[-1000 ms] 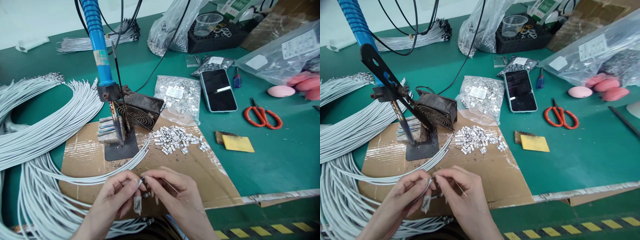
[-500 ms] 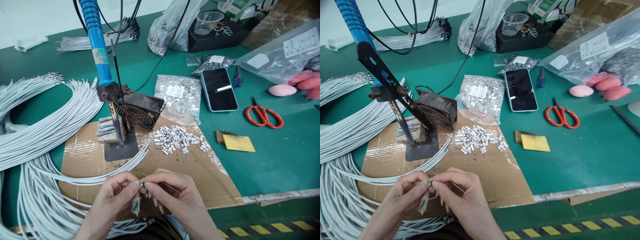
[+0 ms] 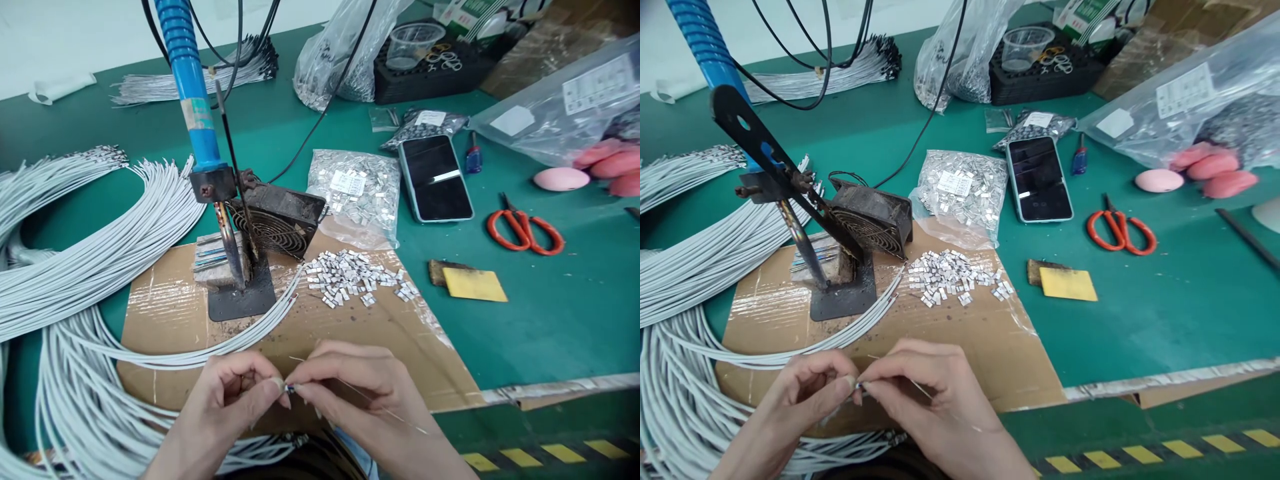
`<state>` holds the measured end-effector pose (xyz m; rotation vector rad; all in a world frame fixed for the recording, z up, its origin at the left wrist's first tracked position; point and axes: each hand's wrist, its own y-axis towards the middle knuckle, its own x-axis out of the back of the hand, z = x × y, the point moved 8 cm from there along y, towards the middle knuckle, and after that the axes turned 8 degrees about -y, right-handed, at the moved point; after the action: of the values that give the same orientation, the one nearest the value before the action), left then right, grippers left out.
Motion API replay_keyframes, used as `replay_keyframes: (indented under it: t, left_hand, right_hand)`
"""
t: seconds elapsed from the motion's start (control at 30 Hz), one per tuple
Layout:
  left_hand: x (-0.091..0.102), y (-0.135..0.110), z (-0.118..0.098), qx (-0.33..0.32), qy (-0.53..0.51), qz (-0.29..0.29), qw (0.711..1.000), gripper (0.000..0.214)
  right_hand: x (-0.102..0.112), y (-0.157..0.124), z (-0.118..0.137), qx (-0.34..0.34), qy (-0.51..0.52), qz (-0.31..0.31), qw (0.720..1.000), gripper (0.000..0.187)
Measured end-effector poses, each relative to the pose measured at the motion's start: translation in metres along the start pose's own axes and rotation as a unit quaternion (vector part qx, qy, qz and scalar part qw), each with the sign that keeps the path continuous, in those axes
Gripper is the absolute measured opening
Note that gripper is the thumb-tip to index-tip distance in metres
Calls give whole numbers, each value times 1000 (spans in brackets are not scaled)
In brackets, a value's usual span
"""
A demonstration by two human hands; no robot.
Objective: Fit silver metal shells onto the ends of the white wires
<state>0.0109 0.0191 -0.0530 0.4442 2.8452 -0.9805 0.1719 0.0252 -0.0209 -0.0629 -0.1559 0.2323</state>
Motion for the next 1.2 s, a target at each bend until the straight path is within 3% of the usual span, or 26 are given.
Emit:
replay_keyframes:
  t: [0.17,0.23,0.3,0.43,0.53,0.7,0.83,1.03,1.2]
  left_hand:
    - [-9,-5,-12,-13,94,56,994,27]
    - [-17,-8,-18,-42,154,83,984,24]
    - [-18,-8,-19,-45,164,73,983,23]
    - [-4,-7,-22,-56,80,-60,993,26]
    - [-1,-8,-27,-94,50,-112,988,28]
    - [-2,-10,-23,-99,39,-131,986,30]
    - [0,-13,-20,-124,100,-145,977,29]
    - [1,-15,-16,-164,153,-152,963,29]
    - [-5,-14,-17,-171,135,-155,964,32]
  right_hand:
    - [0,2,20,72,-114,113,984,19]
    - [-3,4,19,69,-116,168,977,19]
    - [-4,7,10,32,-88,184,978,17]
    - [0,12,-20,-108,101,91,985,12]
    - [-8,8,-29,-145,188,55,970,11]
    - [-8,7,-16,-101,140,16,985,12]
    - [-5,6,-8,-83,86,-24,993,14]
    - [-8,-2,-25,-81,148,-80,982,11]
    - [-23,-7,-35,-126,182,-94,971,19]
